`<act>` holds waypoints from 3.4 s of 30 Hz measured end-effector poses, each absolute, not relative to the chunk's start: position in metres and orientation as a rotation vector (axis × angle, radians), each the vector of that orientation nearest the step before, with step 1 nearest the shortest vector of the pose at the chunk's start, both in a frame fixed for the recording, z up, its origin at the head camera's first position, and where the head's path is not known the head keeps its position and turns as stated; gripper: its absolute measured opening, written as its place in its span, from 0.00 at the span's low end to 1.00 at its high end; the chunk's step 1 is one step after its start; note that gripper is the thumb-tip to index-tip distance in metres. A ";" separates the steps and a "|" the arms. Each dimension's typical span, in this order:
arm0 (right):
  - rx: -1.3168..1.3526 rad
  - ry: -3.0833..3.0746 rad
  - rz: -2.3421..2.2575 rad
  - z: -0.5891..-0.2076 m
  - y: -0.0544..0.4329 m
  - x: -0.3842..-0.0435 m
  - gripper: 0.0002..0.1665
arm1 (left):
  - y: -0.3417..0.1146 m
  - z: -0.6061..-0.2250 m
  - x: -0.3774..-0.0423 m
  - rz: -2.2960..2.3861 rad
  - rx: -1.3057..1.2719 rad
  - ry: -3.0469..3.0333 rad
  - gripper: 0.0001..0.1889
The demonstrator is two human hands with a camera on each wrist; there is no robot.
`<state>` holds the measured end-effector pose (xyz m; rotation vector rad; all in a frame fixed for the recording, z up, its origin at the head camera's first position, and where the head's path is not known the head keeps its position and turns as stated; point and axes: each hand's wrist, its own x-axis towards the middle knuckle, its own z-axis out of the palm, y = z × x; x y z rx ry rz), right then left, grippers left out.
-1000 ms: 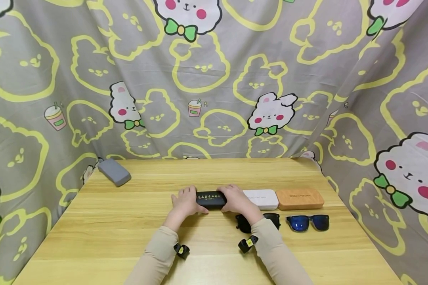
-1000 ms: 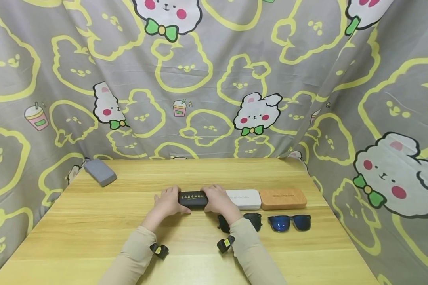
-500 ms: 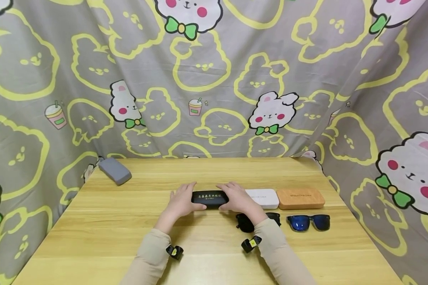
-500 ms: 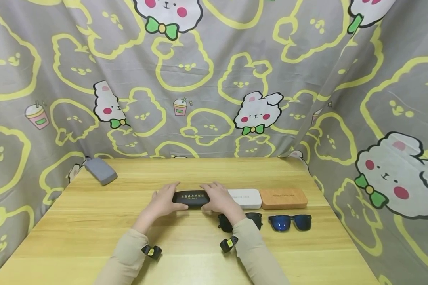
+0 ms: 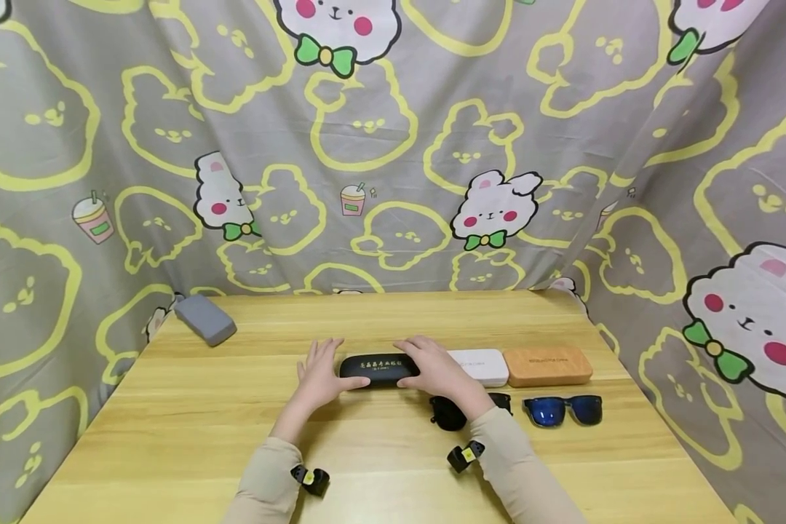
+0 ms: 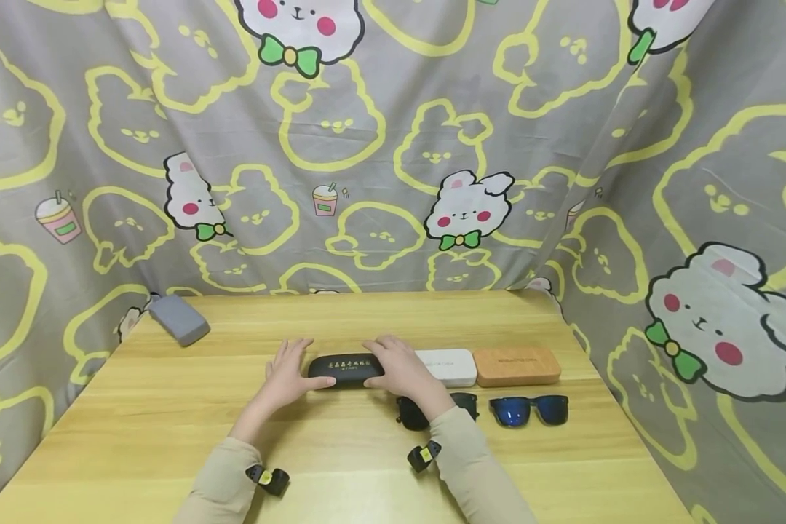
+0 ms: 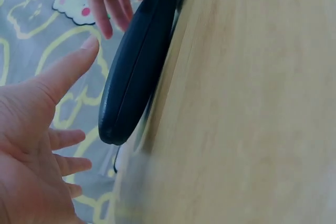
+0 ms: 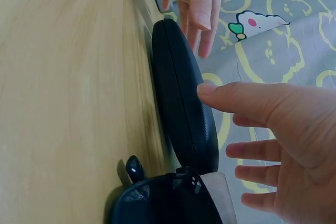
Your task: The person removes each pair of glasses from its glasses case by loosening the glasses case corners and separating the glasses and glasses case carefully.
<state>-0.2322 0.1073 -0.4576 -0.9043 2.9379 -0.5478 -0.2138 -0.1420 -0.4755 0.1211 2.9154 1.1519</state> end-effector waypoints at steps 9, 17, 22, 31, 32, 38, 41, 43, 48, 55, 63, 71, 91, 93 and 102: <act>-0.909 2.934 -0.544 -0.457 0.105 -0.233 0.42 | -0.140 -0.490 -0.215 1.398 0.049 2.749 0.54; -0.927 2.917 -0.567 -0.460 0.105 -0.232 0.42 | -0.136 -0.501 -0.212 1.326 0.020 2.787 0.52; -0.937 2.922 -0.565 -0.461 0.104 -0.233 0.41 | -0.134 -0.504 -0.213 1.271 0.015 2.833 0.52; -0.932 2.926 -0.534 -0.465 0.101 -0.233 0.39 | -0.132 -0.506 -0.212 1.188 -0.009 2.902 0.47; -0.931 2.928 -0.532 -0.465 0.101 -0.233 0.39 | -0.132 -0.506 -0.211 1.188 -0.013 2.902 0.46; -0.943 2.943 -0.516 -0.467 0.101 -0.233 0.39 | -0.131 -0.507 -0.211 1.181 -0.024 2.907 0.44; -0.944 2.943 -0.526 -0.467 0.101 -0.233 0.39 | -0.130 -0.508 -0.211 1.179 -0.024 2.913 0.45; -0.947 2.941 -0.538 -0.467 0.101 -0.233 0.39 | -0.130 -0.508 -0.212 1.178 -0.030 2.911 0.46; -0.965 2.926 -0.569 -0.467 0.102 -0.234 0.38 | -0.129 -0.508 -0.212 1.178 -0.044 2.908 0.46; -1.006 2.883 -0.607 -0.469 0.104 -0.238 0.38 | -0.129 -0.507 -0.212 1.185 -0.061 2.907 0.46; -0.992 2.822 -0.658 -0.467 0.107 -0.242 0.37 | -0.128 -0.506 -0.212 1.193 -0.085 2.905 0.45; -1.013 2.788 -0.646 -0.466 0.110 -0.242 0.36 | -0.128 -0.507 -0.212 1.197 -0.089 2.910 0.44; -1.005 2.706 -0.586 -0.457 0.114 -0.244 0.31 | -0.128 -0.505 -0.212 1.191 -0.100 2.911 0.46; -0.994 2.700 -0.585 -0.456 0.114 -0.244 0.31 | -0.127 -0.505 -0.212 1.191 -0.107 2.909 0.46; -1.000 2.692 -0.561 -0.459 0.114 -0.246 0.32 | -0.127 -0.504 -0.212 1.186 -0.103 2.926 0.46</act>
